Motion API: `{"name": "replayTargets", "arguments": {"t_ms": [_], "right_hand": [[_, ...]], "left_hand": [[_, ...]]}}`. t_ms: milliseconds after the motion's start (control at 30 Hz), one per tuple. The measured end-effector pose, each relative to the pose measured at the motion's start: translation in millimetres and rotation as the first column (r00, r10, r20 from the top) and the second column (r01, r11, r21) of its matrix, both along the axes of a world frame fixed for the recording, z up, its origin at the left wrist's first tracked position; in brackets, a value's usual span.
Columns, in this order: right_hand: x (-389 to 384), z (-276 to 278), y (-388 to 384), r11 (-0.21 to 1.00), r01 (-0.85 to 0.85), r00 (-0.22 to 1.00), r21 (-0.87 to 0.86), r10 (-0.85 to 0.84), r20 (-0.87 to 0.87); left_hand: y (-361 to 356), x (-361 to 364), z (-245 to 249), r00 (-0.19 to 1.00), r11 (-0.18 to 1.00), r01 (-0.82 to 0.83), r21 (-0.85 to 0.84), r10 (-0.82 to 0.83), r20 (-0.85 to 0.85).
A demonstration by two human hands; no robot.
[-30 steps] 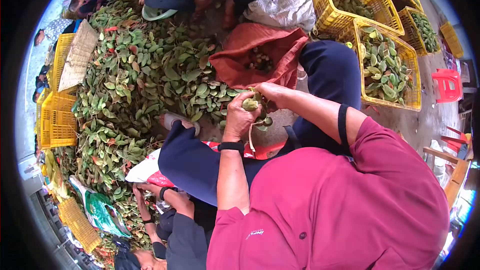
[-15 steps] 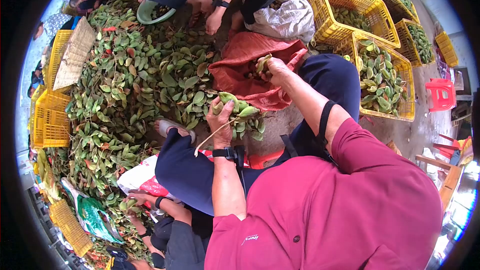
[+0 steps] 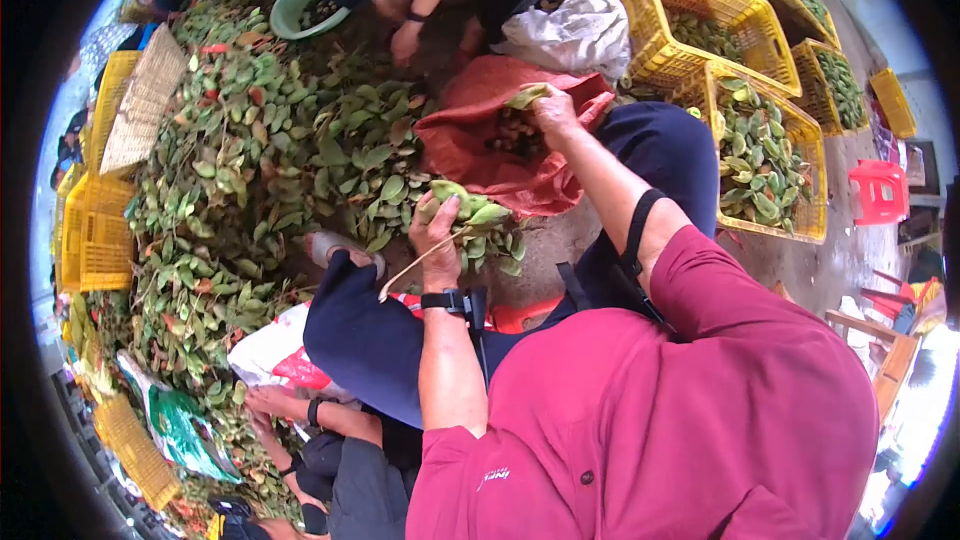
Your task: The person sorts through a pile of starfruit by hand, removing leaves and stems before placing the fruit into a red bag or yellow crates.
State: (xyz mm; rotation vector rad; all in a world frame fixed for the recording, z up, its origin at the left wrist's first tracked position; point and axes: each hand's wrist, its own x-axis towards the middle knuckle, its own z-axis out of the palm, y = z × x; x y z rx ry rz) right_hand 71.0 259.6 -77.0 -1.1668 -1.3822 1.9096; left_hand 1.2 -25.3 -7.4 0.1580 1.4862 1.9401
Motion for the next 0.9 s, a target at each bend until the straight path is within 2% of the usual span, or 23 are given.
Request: {"name": "replayTargets", "arguments": {"t_ms": [33, 67, 133, 167, 200, 233, 267, 300, 333, 367, 400, 433, 467, 600, 633, 667, 733, 767, 800, 833, 867, 900], "right_hand": [[0.9, 5.3, 7.0, 0.999, 0.02, 1.0, 0.039, -0.02, -0.002], [7.3, 19.6, 2.7, 0.854, -0.114, 0.987, 0.508, 0.039, 0.155], [7.6, 36.6, -7.5, 0.859, -0.147, 0.984, 0.49, 0.076, 0.161], [13.7, 47.5, -8.7, 0.848, -0.216, 0.975, 0.485, 0.157, 0.159], [24.1, 57.8, -2.7, 0.89, -0.148, 0.98, 0.431, 0.192, -0.06], [34.1, 70.4, 7.1, 0.89, -0.145, 0.975, 0.432, 0.203, -0.093], [44.5, 81.9, 16.6, 0.891, -0.142, 0.969, 0.432, 0.215, -0.125], [58.5, 107.8, 26.2, 0.964, -0.123, 0.988, 0.235, 0.142, -0.067], [72.4, 134.9, 35.7, 0.998, -0.064, 0.998, 0.026, 0.065, -0.006], [95.9, 148.8, 64.1, 0.999, -0.053, 0.99, 0.009, 0.054, -0.13], [119.4, 161.5, 93.3, 0.999, -0.05, 0.967, -0.014, 0.045, -0.252], [142.9, 175.4, 125.1, 0.998, 0.055, 0.953, 0.035, -0.043, -0.299], [174.3, 181.7, 180.8, 0.991, 0.11, 0.96, 0.074, -0.087, -0.266], [235.3, 190.8, 303.3, 0.854, 0.51, 0.769, -0.098, -0.504, -0.393], [240.5, 184.0, 325.6, 0.833, 0.547, 0.744, -0.082, -0.528, -0.41], [244.2, 177.7, 338.0, 0.89, 0.457, 0.784, -0.017, -0.412, -0.464], [241.5, 169.5, 349.1, 0.881, 0.471, 0.727, -0.057, -0.423, -0.541], [236.0, 173.1, 345.2, 0.876, 0.475, 0.696, -0.077, -0.428, -0.577], [220.6, 207.4, 297.8, 0.864, 0.503, 0.678, -0.022, -0.41, -0.61], [224.3, 215.6, 289.6, 0.898, 0.436, 0.786, 0.052, -0.352, -0.508], [220.9, 231.5, 267.6, 0.864, 0.447, 0.86, 0.233, -0.343, -0.377], [223.1, 243.6, 267.4, 0.863, 0.395, 0.913, 0.314, -0.33, -0.241]], "left_hand": [[-4.1, -0.3, -1.6, 0.999, 1.0, -0.001, 0.03, 0.0, 0.038], [4.1, 1.3, -2.9, 0.997, 0.997, 0.011, 0.081, -0.017, 0.081], [7.4, 1.6, 3.2, 0.946, 0.981, 0.006, 0.196, -0.069, 0.318], [12.5, 0.0, 6.0, 0.903, 0.959, 0.012, 0.283, -0.132, 0.409], [6.7, -0.9, 7.4, 0.854, 0.938, -0.01, 0.347, -0.172, 0.49], [10.9, 3.3, 14.1, 0.82, 0.936, -0.062, 0.346, -0.15, 0.552], [9.4, -5.7, -4.3, 0.807, 0.923, -0.071, 0.379, -0.17, 0.566], [8.1, -4.9, 2.5, 0.761, 0.913, -0.135, 0.385, -0.154, 0.63], [1.4, -9.1, -6.8, 0.716, 0.804, -0.111, 0.585, -0.343, 0.608], [3.5, -7.6, -8.2, 0.673, 0.684, -0.136, 0.716, -0.467, 0.574], [4.8, -5.5, -6.0, 0.666, 0.639, -0.15, 0.754, -0.498, 0.555], [3.9, -1.9, 0.6, 0.639, 0.606, -0.18, 0.775, -0.527, 0.561], [3.6, 1.4, 6.2, 0.609, 0.57, -0.212, 0.794, -0.559, 0.563], [-8.7, 0.1, 0.8, 0.567, 0.551, -0.251, 0.796, -0.583, 0.582], [-19.3, -3.5, -13.4, 0.548, 0.564, -0.262, 0.783, -0.581, 0.602], [-19.3, -1.7, -6.1, 0.555, 0.567, -0.249, 0.785, -0.581, 0.596], [-18.4, 4.0, 17.5, 0.593, 0.566, -0.206, 0.798, -0.576, 0.562], [-19.7, 3.6, 12.1, 0.563, 0.602, -0.229, 0.765, -0.559, 0.609], [-20.6, 1.8, 7.7, 0.571, 0.618, -0.221, 0.755, -0.546, 0.614], [-22.3, 0.5, 4.3, 0.578, 0.633, -0.213, 0.744, -0.532, 0.618], [-23.4, -1.6, -0.7, 0.592, 0.646, -0.194, 0.738, -0.523, 0.613], [-20.6, -1.5, -4.4, 0.599, 0.653, -0.176, 0.737, -0.522, 0.606]]}}
